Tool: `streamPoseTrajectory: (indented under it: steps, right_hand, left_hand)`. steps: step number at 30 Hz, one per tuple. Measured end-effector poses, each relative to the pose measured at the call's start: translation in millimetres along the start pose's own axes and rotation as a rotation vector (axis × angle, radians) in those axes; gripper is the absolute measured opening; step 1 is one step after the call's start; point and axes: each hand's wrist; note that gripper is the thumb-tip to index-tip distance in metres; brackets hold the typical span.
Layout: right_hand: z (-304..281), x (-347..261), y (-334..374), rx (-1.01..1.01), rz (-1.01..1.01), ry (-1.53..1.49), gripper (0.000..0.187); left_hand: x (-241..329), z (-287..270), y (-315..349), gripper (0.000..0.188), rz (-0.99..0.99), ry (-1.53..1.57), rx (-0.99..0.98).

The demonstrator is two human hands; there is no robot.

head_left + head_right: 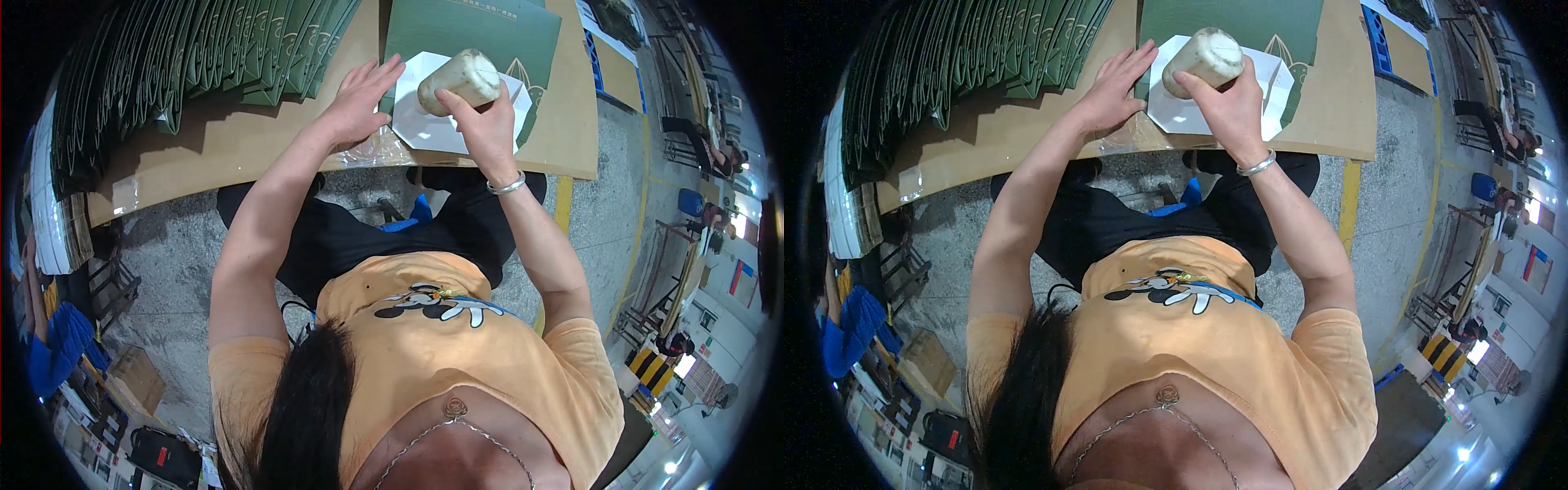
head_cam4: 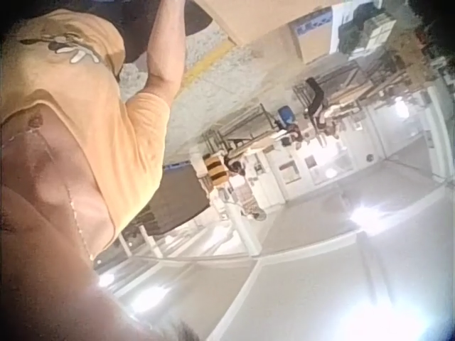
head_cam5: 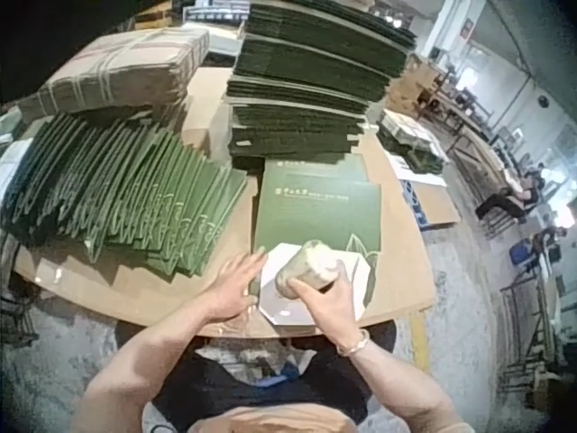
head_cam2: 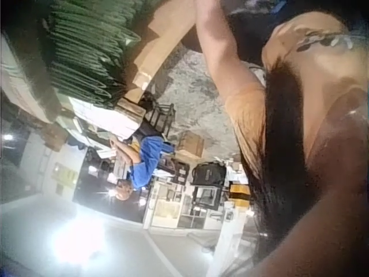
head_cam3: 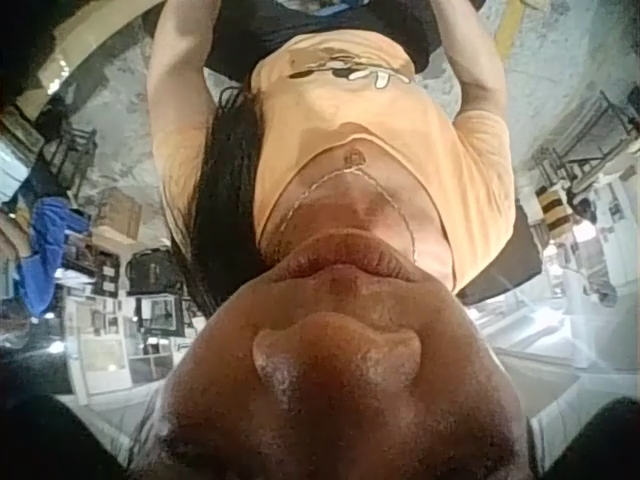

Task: Applying glue and folding green paper bags in a factory assembly line setting.

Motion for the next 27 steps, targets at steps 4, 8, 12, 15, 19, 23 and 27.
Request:
streamPoseTrajectory:
  steps: [4, 8, 12, 15, 19, 23, 27]
  right_hand:
    - [4.8, -4.1, 0.8, -0.043, 0.003, 0.012, 0.067]
    - [5.6, -4.7, 3.3, -0.04, -0.035, 0.058, 0.067]
    - [-1.1, -2.0, 5.6, -0.045, -0.013, 0.107, 0.067]
    - [-5.0, 2.5, 8.9, -0.05, -0.063, 0.107, 0.068]
    - [-11.9, 5.2, 13.0, -0.056, -0.067, 0.083, 0.069]
    - [-18.2, 1.9, 17.8, -0.07, -0.075, 0.123, 0.068]
    - [-19.7, 6.0, 20.2, -0.075, -0.078, 0.101, 0.067]
  left_hand:
    - [0.7, -0.1, 1.4, 0.094, 0.01, -0.013, 0.019]
    - [1.0, 0.8, 1.0, 0.093, 0.006, -0.022, 0.028]
    - [1.4, 1.7, -0.1, 0.09, 0.0, -0.018, 0.027]
    - [-0.6, 3.3, 0.2, 0.089, 0.001, -0.023, 0.036]
    - [-1.6, 5.5, -0.2, 0.092, 0.005, -0.056, 0.067]
    - [-2.3, 5.3, -0.5, 0.092, 0.01, -0.053, 0.064]
    - [-4.1, 5.5, -1.8, 0.09, 0.018, -0.063, 0.062]
Point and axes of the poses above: each hand's wrist, its own y-axis away from the middle knuckle, its own z-axis out of the palm, x = y × z, and after that the axes turned 12 degrees about -x, right-handed
